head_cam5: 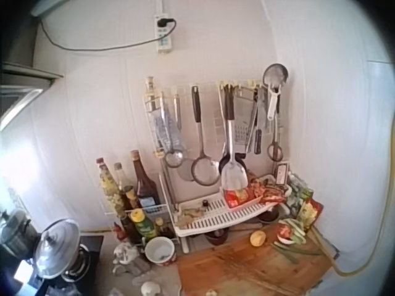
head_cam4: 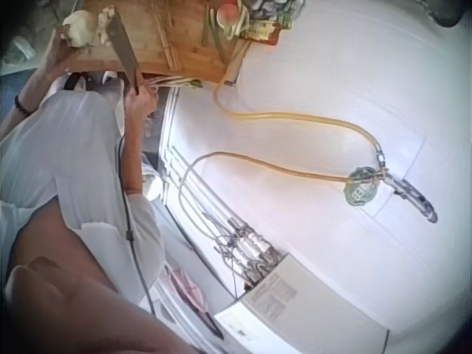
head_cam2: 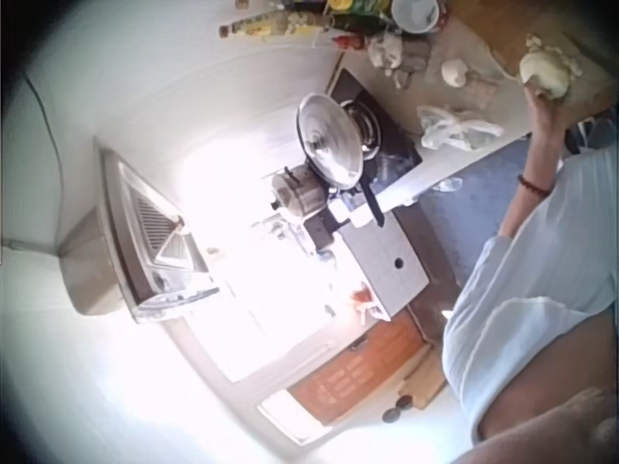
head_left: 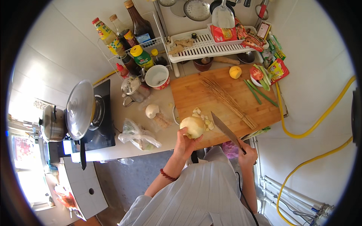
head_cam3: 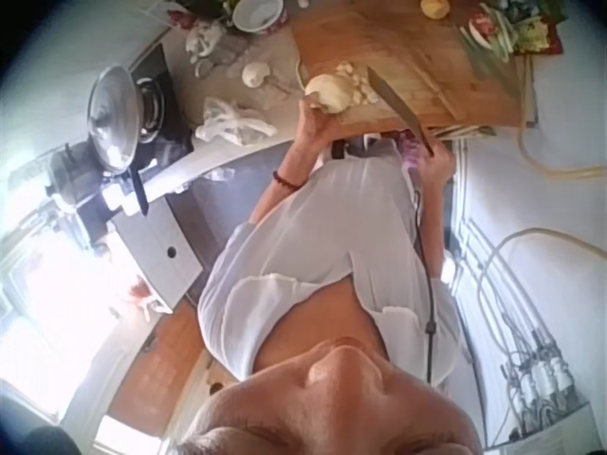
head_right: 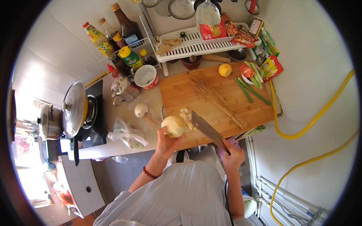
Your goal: The person peels a potato with a cleaver, then cuts it into chunks and places them in a glass bowl. They wash their hands at the sink, then return to the cutting board to slice a peach into wedges and add them to the same bowl.
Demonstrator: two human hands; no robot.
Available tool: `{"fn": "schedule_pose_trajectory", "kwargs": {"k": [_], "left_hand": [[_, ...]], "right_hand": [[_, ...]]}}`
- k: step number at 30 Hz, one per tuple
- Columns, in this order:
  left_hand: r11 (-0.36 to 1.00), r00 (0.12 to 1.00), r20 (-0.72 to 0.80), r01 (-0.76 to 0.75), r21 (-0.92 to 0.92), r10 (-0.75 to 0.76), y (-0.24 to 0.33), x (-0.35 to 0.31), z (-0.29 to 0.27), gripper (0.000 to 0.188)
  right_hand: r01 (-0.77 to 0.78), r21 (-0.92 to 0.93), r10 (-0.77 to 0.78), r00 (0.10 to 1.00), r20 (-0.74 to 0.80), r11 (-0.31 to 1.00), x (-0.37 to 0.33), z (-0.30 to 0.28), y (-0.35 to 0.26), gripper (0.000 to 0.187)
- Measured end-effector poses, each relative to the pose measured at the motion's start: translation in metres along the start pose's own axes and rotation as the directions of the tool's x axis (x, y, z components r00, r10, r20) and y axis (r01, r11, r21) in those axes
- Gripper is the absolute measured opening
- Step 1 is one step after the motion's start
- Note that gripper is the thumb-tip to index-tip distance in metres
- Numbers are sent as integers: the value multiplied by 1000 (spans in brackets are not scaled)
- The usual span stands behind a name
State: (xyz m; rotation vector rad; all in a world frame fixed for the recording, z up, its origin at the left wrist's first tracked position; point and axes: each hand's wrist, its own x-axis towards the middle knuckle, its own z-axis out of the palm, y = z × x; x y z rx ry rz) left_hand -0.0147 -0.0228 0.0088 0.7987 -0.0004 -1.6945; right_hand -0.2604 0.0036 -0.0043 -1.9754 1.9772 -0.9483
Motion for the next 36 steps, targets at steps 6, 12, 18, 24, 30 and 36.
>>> {"fn": "schedule_pose_trajectory", "kwargs": {"k": [6,12,18,24,30,36], "left_hand": [[996,997,61,58,-74,-54,-6,0,-10,47],[998,998,41,-47,34,46,-13,-12,-8,46],[997,997,22,-70,24,70,-12,-20,-6,45],[1000,999,-40,-25,17,26,-7,-19,-2,46],[998,995,-98,-20,67,27,1,-27,6,54],[992,996,-67,-58,113,66,5,-23,11,54]], "right_hand": [[213,8,-212,977,-18,977,14,-23,-49,30],[342,-97,-350,932,-94,935,18,-23,-68,20],[375,-194,-395,916,-77,907,15,-22,-66,26],[315,-173,-331,940,-78,933,14,-15,-58,22],[159,-209,-158,987,22,965,10,0,-23,31],[153,-35,-153,988,-15,988,9,-6,-21,33]]}}
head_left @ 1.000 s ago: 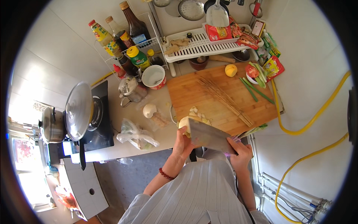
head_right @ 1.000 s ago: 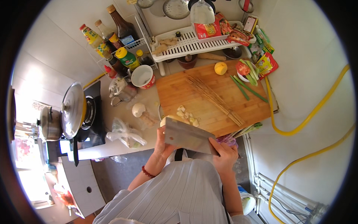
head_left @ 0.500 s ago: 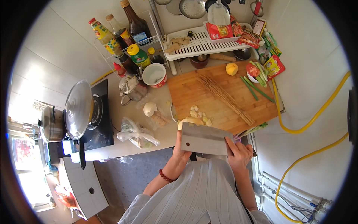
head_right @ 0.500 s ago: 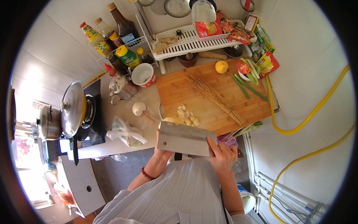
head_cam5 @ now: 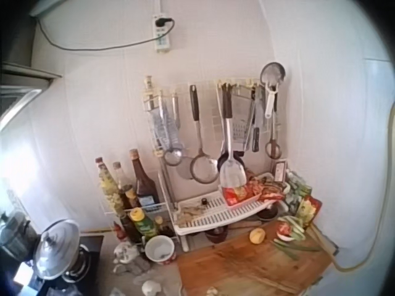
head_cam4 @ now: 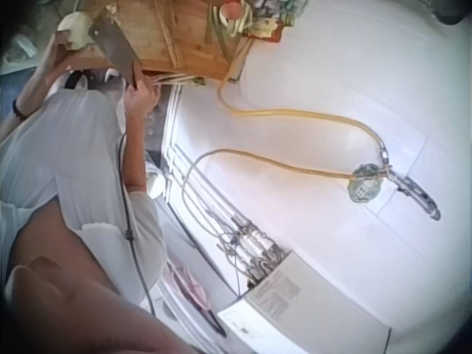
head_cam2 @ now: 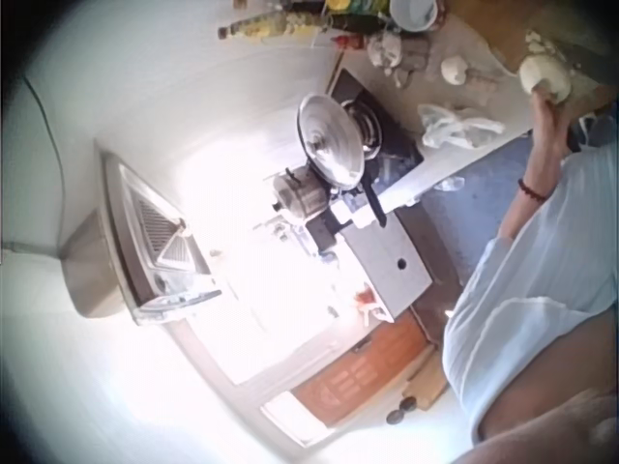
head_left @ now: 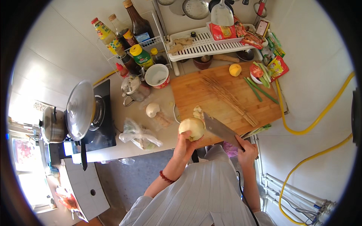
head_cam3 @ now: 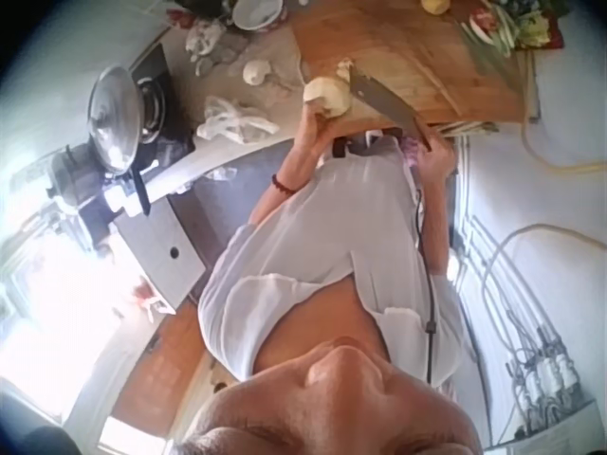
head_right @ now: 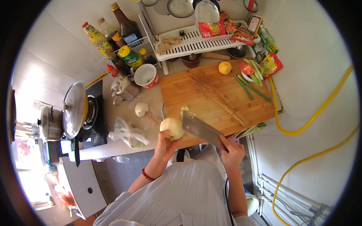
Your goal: The person peels a potato with a cleaver, then cuts it into chunks and places them in a glass bowl. They wash their hands at the sink, then return to the cutting board to slice a peach into wedges and add them to the same bowl.
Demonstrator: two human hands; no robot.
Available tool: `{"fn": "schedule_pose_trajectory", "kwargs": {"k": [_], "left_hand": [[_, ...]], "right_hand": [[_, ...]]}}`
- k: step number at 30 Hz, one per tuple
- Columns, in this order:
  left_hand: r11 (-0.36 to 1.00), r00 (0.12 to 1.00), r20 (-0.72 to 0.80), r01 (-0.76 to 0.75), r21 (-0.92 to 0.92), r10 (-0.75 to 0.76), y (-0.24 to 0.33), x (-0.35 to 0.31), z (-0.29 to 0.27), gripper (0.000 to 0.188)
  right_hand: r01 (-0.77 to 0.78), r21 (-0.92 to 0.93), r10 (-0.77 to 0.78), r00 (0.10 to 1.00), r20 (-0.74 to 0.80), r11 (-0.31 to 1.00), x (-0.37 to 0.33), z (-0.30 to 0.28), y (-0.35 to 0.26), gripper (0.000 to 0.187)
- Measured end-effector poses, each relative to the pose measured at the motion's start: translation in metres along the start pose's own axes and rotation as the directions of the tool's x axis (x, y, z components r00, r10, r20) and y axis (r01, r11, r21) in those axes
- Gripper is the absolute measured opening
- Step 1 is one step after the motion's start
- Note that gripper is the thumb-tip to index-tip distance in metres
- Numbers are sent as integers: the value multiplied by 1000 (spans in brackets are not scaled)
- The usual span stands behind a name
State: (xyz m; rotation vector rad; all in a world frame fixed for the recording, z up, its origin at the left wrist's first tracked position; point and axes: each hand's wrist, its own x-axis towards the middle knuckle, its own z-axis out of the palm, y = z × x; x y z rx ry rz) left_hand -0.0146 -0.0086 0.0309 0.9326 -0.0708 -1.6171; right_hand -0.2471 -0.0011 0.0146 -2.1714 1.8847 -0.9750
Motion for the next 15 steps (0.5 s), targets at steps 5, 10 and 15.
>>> {"fn": "schedule_pose_trajectory", "kwargs": {"k": [5,10,15], "left_hand": [[998,997,63,-34,-58,38,-11,6,-18,53],[981,956,235,-191,46,175,-9,0,-11,47],[999,995,99,-22,-32,25,-9,6,-19,46]], "right_hand": [[147,-1,-147,988,-40,989,14,-18,-31,26],[243,-79,-248,966,-65,967,20,-25,-42,24],[237,-112,-246,966,-77,965,19,-20,-35,24]]}}
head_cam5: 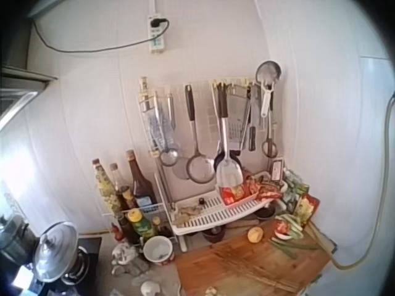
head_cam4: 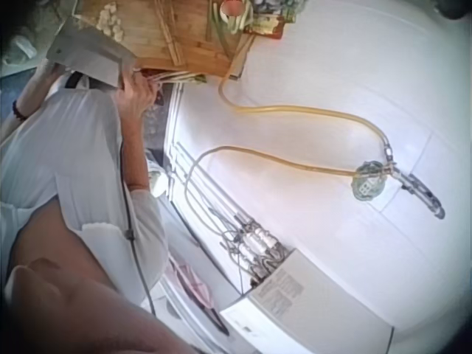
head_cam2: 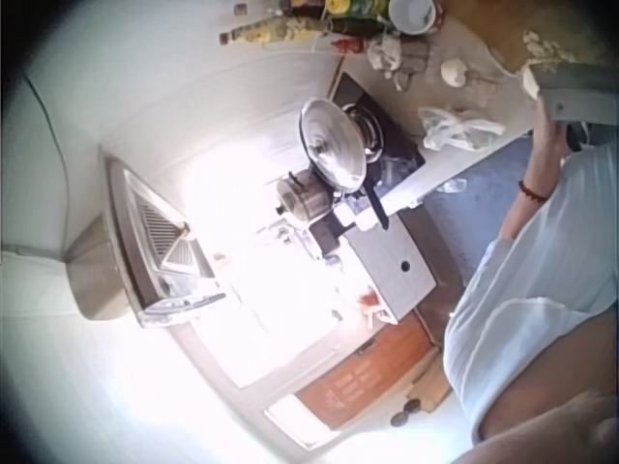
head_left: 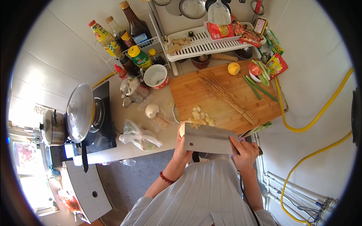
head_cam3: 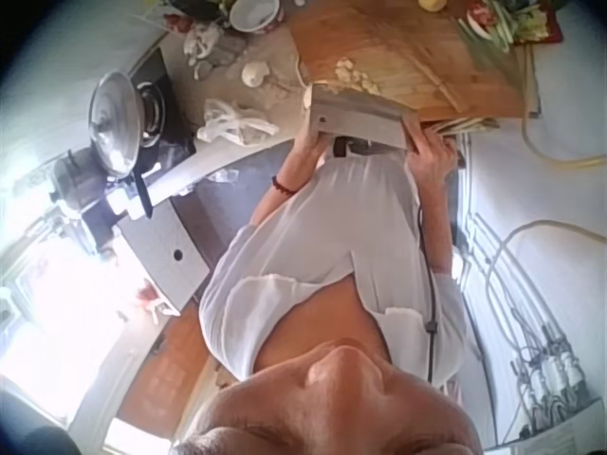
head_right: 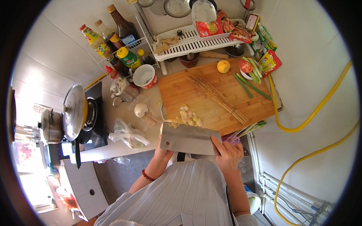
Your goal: The person peels a potato with a cleaver, then cuts it into chunks and places them in a glass bowl. They wash their hands at the sink, then return to the cutting board to slice a peach into wedges and add them to the same bowl.
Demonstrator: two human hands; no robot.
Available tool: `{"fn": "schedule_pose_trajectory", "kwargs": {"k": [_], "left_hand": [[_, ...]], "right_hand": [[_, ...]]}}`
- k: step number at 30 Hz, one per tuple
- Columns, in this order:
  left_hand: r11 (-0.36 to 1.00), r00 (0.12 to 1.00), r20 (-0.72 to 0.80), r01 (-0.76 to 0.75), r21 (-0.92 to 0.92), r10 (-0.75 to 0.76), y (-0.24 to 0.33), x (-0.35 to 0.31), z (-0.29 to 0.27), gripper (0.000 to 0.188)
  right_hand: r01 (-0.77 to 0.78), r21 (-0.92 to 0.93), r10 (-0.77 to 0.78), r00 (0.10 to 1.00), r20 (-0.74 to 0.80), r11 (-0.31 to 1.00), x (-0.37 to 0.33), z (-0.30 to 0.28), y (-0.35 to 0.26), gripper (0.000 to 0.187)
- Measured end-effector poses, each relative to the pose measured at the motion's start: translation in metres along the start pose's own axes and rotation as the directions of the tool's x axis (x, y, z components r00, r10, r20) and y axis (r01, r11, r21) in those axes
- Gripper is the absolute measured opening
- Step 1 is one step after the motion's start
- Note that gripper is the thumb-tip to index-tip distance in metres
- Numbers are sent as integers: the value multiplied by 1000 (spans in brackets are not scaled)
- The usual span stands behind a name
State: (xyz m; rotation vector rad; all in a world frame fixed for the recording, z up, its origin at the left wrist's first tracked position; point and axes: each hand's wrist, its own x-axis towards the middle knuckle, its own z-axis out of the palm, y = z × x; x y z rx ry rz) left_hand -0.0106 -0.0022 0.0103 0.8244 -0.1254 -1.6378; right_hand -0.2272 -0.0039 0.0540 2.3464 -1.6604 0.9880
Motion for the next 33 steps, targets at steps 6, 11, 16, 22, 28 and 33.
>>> {"fn": "schedule_pose_trajectory", "kwargs": {"k": [6,11,16,22,28,33], "left_hand": [[986,994,68,-92,139,83,4,-1,3,49],[968,987,113,-134,211,112,7,2,3,55],[990,986,161,-55,126,34,16,-2,2,59],[987,992,-2,122,-108,-123,12,-5,8,57],[956,991,-43,112,-272,-129,4,2,6,56],[917,975,112,218,-335,-191,6,3,11,56]], "right_hand": [[-11,14,11,1000,23,1000,-1,-5,2,23],[-24,39,22,998,58,999,1,-9,3,25],[-127,28,122,984,129,992,-16,10,18,27],[-380,12,365,897,251,925,-39,30,44,31],[-323,185,305,945,122,928,-30,28,28,34],[-190,184,170,978,119,964,-11,8,1,26]]}}
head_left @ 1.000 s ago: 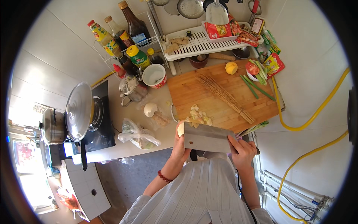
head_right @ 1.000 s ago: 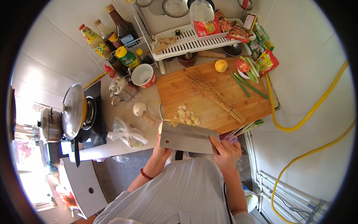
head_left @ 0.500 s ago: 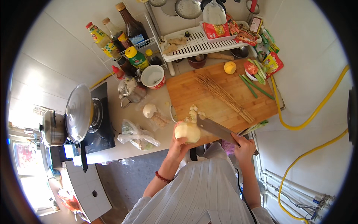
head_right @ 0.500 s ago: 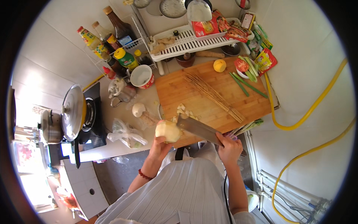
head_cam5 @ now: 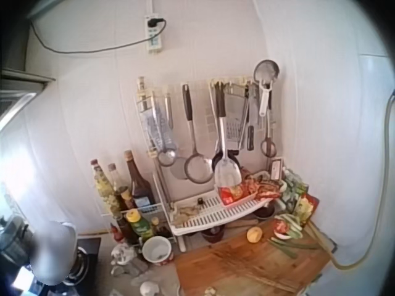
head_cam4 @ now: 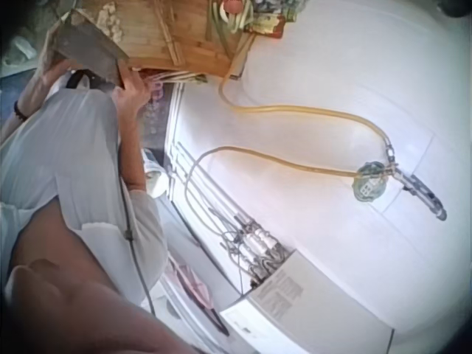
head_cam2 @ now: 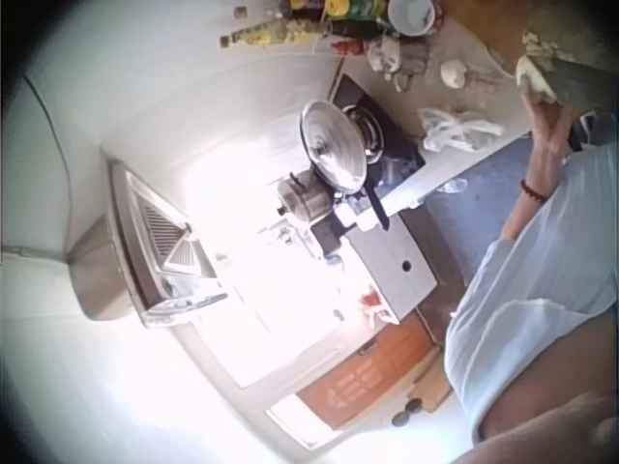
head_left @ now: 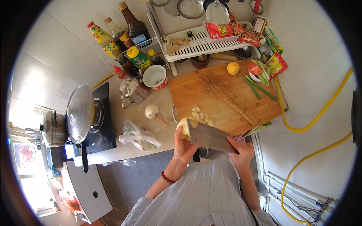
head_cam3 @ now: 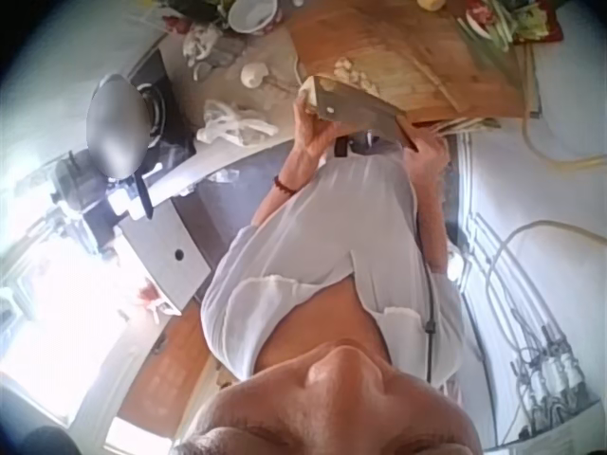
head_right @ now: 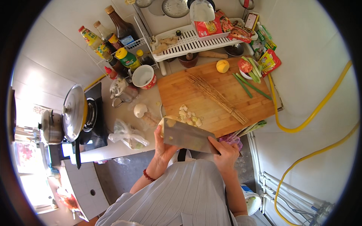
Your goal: The person peels a potato with a cleaver, then cuts it into chunks and places them in a glass bowl. They wash their hands at the sink, then return to the cutting board to slice a peach into wedges and add them to the same bowl.
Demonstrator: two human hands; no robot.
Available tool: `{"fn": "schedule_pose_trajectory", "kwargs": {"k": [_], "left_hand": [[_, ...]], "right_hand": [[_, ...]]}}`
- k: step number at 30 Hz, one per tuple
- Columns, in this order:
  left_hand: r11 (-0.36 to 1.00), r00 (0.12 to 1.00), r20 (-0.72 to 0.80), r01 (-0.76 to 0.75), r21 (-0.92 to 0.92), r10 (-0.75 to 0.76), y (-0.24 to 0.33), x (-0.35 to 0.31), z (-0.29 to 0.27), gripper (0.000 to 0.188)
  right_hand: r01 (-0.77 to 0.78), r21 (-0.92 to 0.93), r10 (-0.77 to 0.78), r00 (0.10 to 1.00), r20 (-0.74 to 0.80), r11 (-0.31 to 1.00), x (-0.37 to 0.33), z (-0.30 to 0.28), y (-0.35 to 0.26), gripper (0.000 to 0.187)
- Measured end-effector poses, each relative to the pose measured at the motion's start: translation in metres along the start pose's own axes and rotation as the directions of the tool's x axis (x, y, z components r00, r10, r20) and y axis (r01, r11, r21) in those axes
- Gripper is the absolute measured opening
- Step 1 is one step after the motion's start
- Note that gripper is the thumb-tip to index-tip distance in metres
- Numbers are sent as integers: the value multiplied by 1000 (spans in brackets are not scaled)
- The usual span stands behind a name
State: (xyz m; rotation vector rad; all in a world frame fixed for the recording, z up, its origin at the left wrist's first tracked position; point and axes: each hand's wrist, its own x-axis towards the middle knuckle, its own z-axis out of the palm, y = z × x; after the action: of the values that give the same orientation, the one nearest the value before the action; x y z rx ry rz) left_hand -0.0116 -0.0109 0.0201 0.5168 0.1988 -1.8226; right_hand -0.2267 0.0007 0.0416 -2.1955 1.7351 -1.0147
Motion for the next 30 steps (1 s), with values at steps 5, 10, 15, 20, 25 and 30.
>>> {"fn": "schedule_pose_trajectory", "kwargs": {"k": [5,10,15,20,25,30], "left_hand": [[996,995,-36,-91,-1,91,-9,-1,-7,51],[995,990,-105,-95,25,97,-11,-7,-10,52],[997,981,-175,-79,9,80,-12,-8,15,59],[997,978,-192,-79,2,78,-13,-11,12,48],[1000,1000,-29,-11,27,11,-7,-10,14,57],[998,999,42,32,-48,-30,-2,-7,17,61]], "right_hand": [[121,-74,-127,989,-78,990,5,-1,-13,27],[139,-119,-151,984,-98,983,5,-1,-16,25],[84,-147,-101,989,-109,985,3,3,-10,22],[12,-111,-13,1000,-6,994,-2,5,5,23],[-166,-86,171,984,56,982,-14,17,40,26],[-235,75,235,972,9,969,-17,15,37,25]]}}
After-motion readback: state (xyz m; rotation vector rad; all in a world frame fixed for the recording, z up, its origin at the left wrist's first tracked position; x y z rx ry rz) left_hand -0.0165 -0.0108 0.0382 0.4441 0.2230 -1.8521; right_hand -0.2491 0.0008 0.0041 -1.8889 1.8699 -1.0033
